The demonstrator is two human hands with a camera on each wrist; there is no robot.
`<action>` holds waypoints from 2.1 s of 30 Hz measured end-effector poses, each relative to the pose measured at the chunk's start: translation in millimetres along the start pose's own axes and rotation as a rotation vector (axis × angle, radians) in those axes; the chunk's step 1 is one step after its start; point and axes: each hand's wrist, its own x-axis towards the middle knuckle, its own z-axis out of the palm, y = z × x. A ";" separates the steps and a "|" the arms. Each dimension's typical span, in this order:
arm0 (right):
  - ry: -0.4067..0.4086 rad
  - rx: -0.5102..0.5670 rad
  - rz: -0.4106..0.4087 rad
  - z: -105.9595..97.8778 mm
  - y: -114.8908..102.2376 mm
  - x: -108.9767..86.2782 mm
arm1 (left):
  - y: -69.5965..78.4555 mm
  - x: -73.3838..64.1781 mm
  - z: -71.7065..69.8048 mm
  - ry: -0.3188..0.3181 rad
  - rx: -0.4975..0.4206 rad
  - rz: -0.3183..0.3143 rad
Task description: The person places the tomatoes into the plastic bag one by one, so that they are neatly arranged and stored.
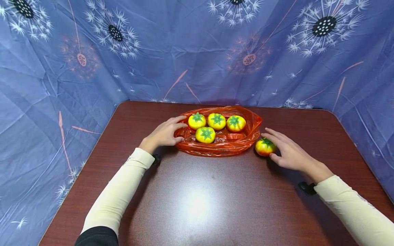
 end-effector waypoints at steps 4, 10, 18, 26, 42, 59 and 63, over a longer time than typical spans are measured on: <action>-0.037 0.002 0.010 2.1 2.2 -1.0 | 0.2 -0.1 0.5 -0.007 0.001 -0.007; -0.020 -0.008 0.022 2.2 2.6 -3.7 | -0.6 0.0 1.5 -0.010 0.007 -0.005; 0.010 -0.081 -0.029 5.3 2.7 -4.9 | -1.7 0.3 4.6 -0.002 0.007 0.003; 0.005 -0.069 -0.024 5.5 2.8 -7.0 | -1.6 -0.2 4.5 0.000 0.003 0.003; 0.040 -0.096 -0.041 6.1 2.2 -12.7 | -0.9 -1.6 2.2 -0.006 0.003 -0.013; 0.074 -0.075 -0.082 11.5 5.4 -16.2 | -0.4 -1.9 3.7 -0.006 -0.001 -0.020; 0.100 -0.058 -0.090 11.6 4.9 -15.0 | 0.0 -1.6 4.1 0.008 -0.001 -0.006</action>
